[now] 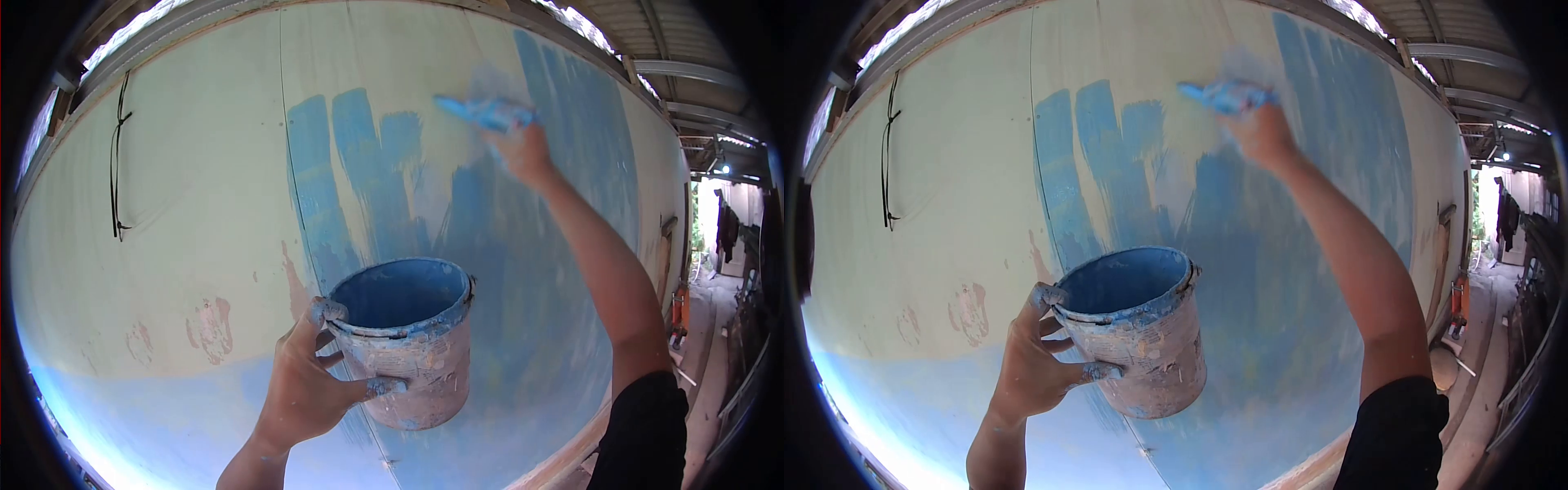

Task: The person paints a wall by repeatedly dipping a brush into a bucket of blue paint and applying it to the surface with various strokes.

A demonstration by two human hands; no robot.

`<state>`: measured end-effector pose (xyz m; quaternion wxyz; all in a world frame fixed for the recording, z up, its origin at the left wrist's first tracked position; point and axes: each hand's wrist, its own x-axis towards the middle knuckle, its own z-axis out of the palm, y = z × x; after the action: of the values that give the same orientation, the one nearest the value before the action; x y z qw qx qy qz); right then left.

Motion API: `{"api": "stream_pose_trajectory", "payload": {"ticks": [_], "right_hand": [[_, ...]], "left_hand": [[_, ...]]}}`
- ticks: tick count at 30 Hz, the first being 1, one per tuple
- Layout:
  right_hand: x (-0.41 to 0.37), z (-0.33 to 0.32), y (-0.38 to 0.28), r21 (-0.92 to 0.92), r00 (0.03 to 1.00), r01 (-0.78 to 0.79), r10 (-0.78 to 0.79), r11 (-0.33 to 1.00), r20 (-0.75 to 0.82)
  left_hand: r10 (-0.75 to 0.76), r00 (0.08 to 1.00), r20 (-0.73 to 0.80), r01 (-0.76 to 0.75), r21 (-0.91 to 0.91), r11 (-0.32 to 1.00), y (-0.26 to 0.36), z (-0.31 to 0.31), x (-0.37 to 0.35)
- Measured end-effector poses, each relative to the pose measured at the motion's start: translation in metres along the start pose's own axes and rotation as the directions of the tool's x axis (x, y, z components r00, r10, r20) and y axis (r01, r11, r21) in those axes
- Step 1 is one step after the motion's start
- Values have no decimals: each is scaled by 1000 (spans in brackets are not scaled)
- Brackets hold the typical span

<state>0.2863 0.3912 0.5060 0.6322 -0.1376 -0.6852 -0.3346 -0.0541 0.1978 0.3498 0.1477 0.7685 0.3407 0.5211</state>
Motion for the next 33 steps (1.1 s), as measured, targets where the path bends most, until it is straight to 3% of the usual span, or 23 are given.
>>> {"api": "stream_pose_trajectory", "payload": {"ticks": [2,4,5,7,11,13,15,16,18,19,21,23,25,26,28,31,33], "right_hand": [[-47,22,-18,168,982,-170,153,971,113],[-68,8,-65,-73,962,209,-191,975,197],[-73,-1,-88,-74,961,205,-186,976,203],[-73,-14,-120,68,934,72,-91,995,345],[-59,-1,-89,245,927,-90,-9,965,376],[-39,-5,-70,151,872,-385,305,911,383],[-25,-3,-42,108,960,-212,186,971,210],[-21,-4,-34,105,957,-220,194,970,214],[-14,-7,-33,197,980,-198,198,960,21],[-24,-3,-32,191,979,-203,203,961,19],[-60,11,-37,-164,978,176,-154,971,139],[-88,12,-72,-22,918,370,-362,929,163],[-99,-7,-106,175,856,6,-96,984,507],[-102,-8,-109,173,855,8,-96,985,509],[-105,-13,-110,105,840,311,-325,945,435],[-79,-15,-69,54,875,202,-205,978,439],[-54,-17,-43,97,928,56,-88,994,362]], "left_hand": [[0,1000,2,0,-1,1000,-1,0,-5],[-26,1000,-1,26,13,1000,2,-2,-8],[-29,1000,3,29,8,1000,0,-3,-10],[-43,999,4,43,-9,999,-3,-6,-12],[-57,998,10,57,10,998,-3,-10,-16],[-73,997,-32,73,-11,997,-6,-9,-18],[-79,996,-43,78,-18,997,-5,-10,-20],[-81,995,-54,80,-23,997,-4,-10,-22],[-82,995,-55,82,-9,997,-5,-11,-24],[-77,995,-65,78,7,997,-5,-11,-24],[-78,995,-66,79,13,997,-6,-13,-27],[-79,994,-79,80,12,997,-10,-16,-30],[-93,994,-55,94,26,995,-13,-20,-33],[-91,994,-54,92,22,995,-13,-20,-34],[-73,996,-46,74,21,997,-12,-21,-34],[-83,995,-46,85,43,995,-9,-18,-36],[-71,997,-39,72,33,997,-12,-18,-38]]}}
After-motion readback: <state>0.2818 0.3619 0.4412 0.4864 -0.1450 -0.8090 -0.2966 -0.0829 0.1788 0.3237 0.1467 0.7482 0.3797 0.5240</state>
